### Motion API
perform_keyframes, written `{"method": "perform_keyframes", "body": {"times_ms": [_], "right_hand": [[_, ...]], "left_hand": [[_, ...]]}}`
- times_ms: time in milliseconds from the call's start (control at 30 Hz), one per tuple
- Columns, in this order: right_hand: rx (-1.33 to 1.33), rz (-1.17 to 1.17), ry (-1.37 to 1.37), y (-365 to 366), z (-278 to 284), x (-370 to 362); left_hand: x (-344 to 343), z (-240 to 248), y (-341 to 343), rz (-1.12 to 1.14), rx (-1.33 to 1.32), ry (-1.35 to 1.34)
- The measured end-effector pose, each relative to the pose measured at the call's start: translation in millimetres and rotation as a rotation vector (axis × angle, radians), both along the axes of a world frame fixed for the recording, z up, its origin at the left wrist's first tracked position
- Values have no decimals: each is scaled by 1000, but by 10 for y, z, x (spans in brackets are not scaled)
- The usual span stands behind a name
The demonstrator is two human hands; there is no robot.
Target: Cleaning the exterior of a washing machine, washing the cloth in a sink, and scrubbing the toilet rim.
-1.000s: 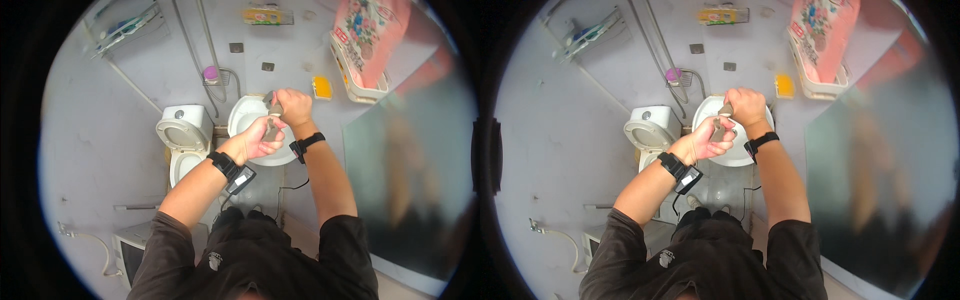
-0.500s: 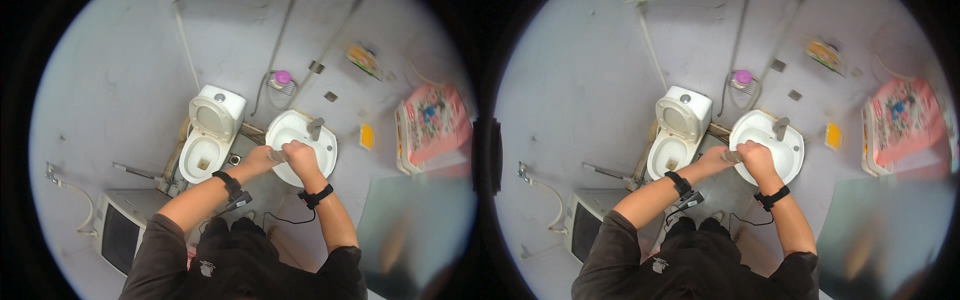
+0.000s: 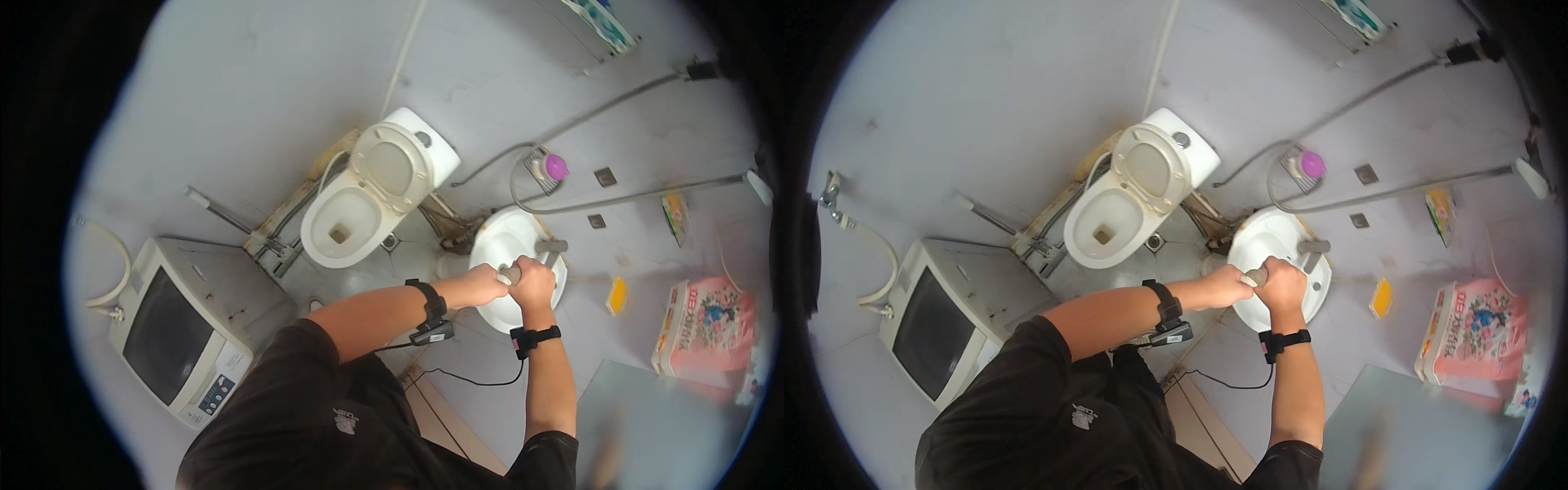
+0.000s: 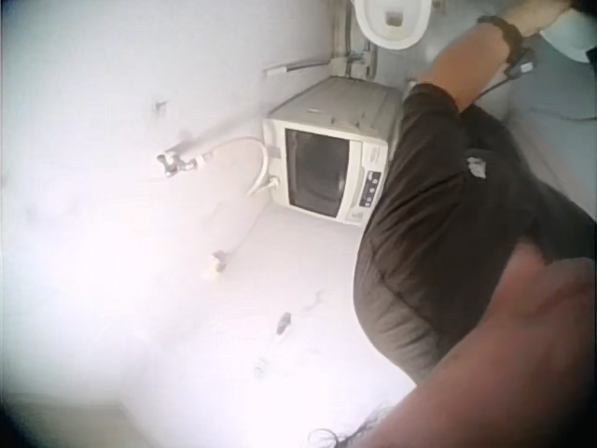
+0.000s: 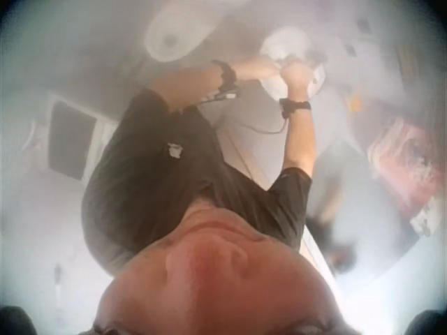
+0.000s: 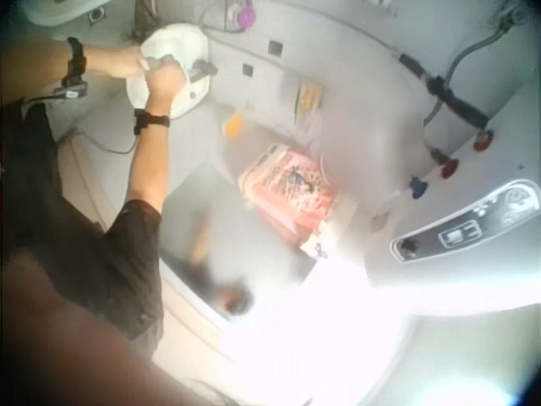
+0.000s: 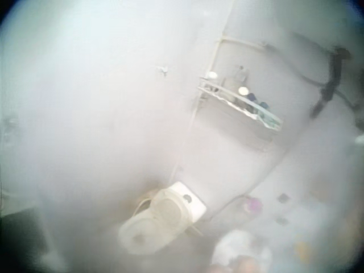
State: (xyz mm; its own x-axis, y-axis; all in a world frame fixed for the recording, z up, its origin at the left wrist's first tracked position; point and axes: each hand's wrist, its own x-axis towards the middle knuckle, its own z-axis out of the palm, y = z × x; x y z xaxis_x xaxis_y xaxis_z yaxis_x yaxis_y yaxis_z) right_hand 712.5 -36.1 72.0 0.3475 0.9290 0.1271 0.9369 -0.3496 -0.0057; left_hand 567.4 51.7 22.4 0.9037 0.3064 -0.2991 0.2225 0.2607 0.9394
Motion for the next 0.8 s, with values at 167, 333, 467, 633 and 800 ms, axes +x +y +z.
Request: {"method": "perform_keyframes", "body": {"times_ms": [167, 333, 467, 633, 800], "right_hand": [[-178, 269, 405, 378, -89, -574], [-291, 405, 800, 670, 172, -1690], [-584, 180, 1339, 942, 330, -2094], [-593, 17, 1270, 1351, 837, -2462], [-440, 235, 1327, 1515, 908, -2536]], "left_hand": [[-943, -436, 483, -87, 470, -152], [-2397, -208, 824, 6, 761, 90], [-3171, 277, 930, 143, 1010, 314], [-3797, 606, 1183, 150, 1291, 74], [-3869, 923, 1194, 315, 746, 39]]}}
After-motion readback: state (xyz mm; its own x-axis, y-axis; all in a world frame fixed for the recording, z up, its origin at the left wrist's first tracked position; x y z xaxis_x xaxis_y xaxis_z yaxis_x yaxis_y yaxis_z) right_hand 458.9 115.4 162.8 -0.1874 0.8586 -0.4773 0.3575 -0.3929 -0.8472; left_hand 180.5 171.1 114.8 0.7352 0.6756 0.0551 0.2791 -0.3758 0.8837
